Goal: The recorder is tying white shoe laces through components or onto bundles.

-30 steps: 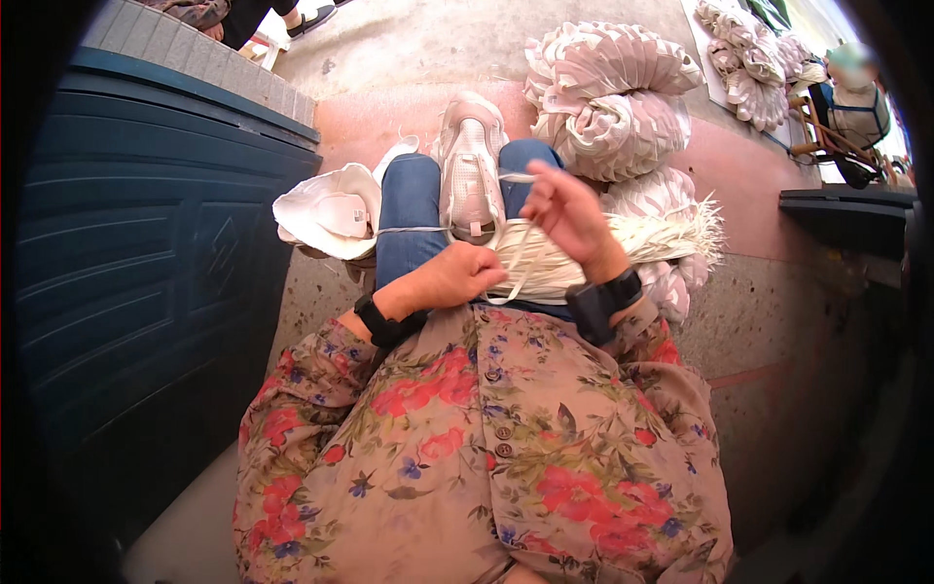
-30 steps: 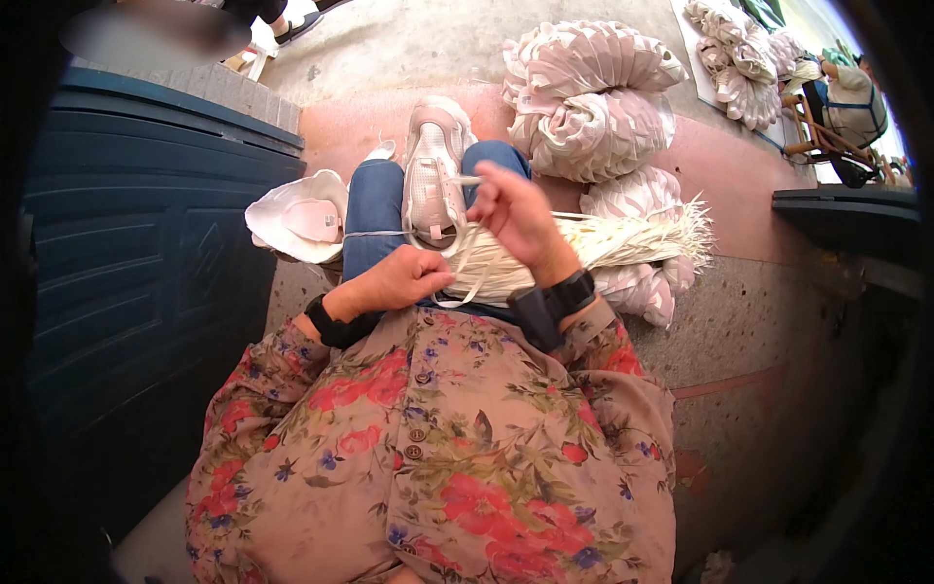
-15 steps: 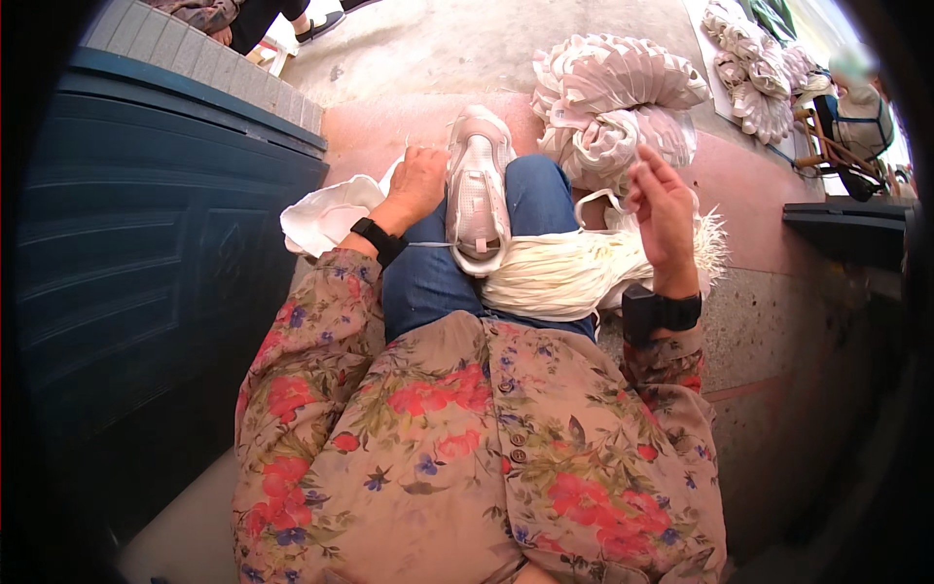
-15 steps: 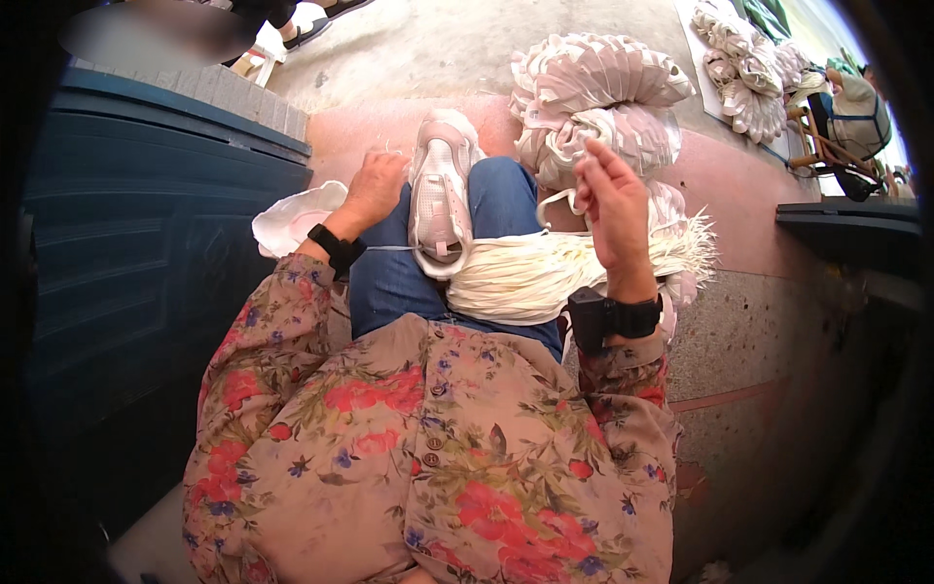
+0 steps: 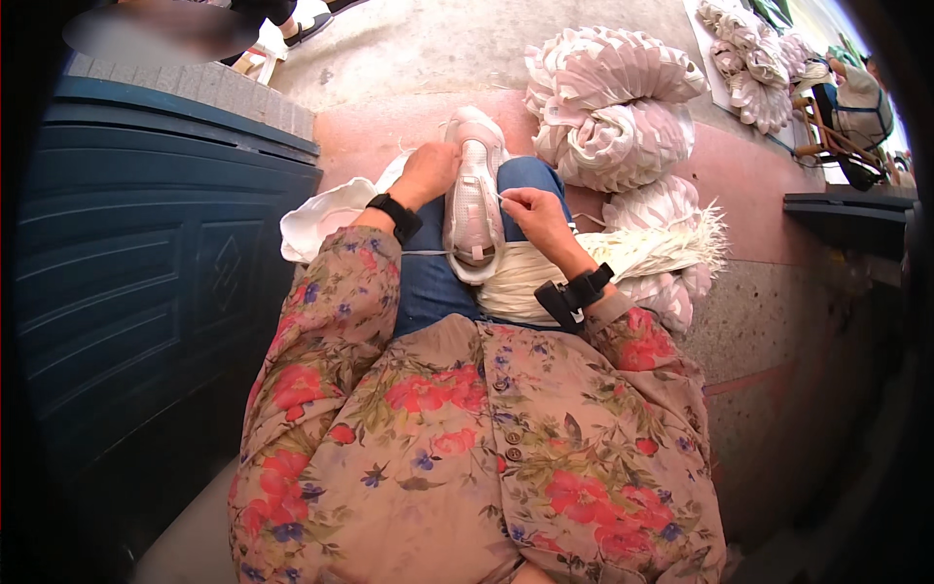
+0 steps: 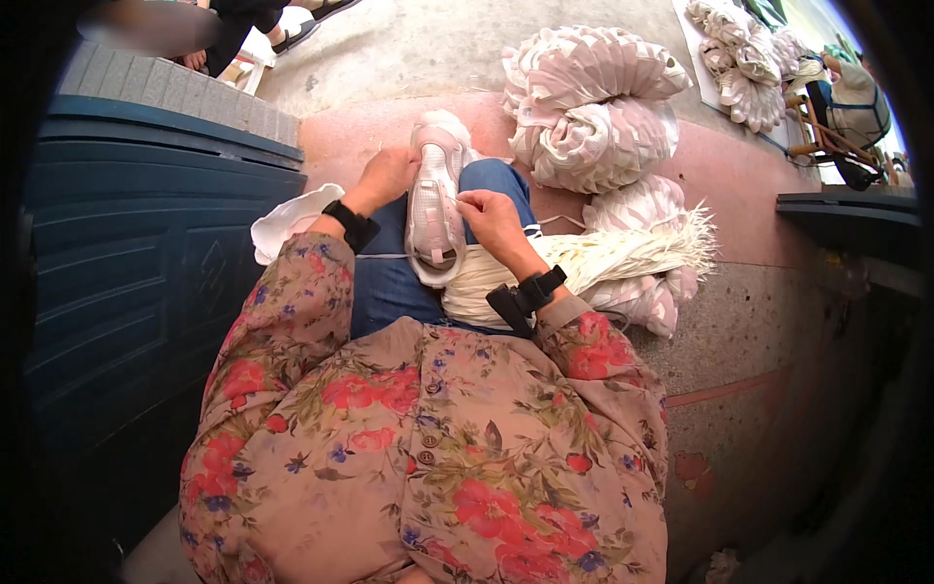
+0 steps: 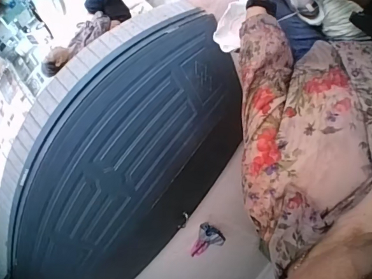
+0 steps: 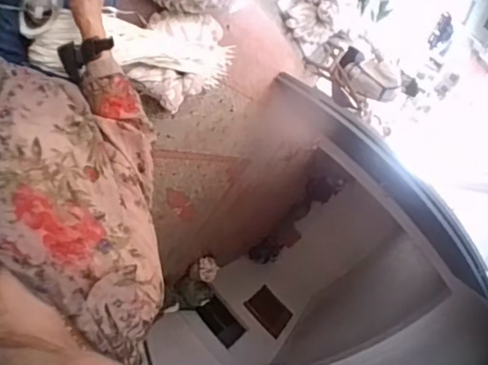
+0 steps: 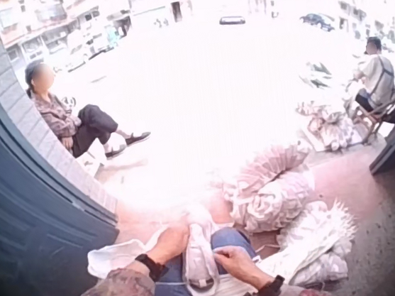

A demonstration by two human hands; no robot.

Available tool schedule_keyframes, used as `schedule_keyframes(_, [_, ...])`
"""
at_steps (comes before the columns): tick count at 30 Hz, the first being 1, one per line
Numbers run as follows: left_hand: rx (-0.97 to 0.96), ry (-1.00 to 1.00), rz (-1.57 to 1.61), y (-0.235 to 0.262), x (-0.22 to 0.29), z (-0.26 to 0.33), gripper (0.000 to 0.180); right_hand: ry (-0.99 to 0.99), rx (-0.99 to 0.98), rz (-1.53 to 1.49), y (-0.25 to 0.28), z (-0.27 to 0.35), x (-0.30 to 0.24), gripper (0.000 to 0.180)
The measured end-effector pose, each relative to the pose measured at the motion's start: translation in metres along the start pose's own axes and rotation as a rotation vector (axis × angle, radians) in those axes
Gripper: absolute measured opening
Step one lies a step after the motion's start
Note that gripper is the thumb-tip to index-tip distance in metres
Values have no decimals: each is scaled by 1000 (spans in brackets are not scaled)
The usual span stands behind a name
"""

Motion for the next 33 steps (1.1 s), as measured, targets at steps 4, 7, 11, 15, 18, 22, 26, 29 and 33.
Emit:
schedule_keyframes(4, [-30, -3, 228, -2, -8, 22, 19, -57, -2, 96, -4, -7, 3, 21])
schedule_keyframes(7, [41, -36, 336, 1, -4, 32, 20, -36, -3, 192, -6, -14, 1, 22])
schedule_keyframes(11, [43, -40, 450, 4, 9, 39, 21, -25, 54, 307, -17, -24, 0, 21])
schedule_keyframes(15, [130, -105, 157, 7, 19, 41, 23, -12, 141, 396, -26, -27, 0, 21])
schedule_keyframes(18, [141, -72, 99, 3, 23, 39, 22, -16, 185, 410, -29, -25, -1, 20])
schedule_keyframes(22, [190, -70, 53, -4, 25, 39, 21, -50, 200, 418, -29, -24, -3, 19])
schedule_keyframes(26, [190, -20, 88, -9, 26, 41, 21, -66, 215, 447, -30, -24, -3, 19])
schedule_keyframes(29, [218, -18, 92, -10, 27, 41, 21, -73, 234, 457, -31, -24, -2, 20])
schedule_keyframes(33, [163, 44, 212, -7, 28, 42, 22, -52, 227, 461, -33, -23, -1, 18])
Point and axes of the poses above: each hand's wrist, its own z-axis away from the middle knuckle, its own y-axis out of the back of the hand, x = y × z, the point moved 1 cm from there along -z, towards the middle knuckle, and after that the axes turned 8 degrees about -x, right-handed, at the moved point
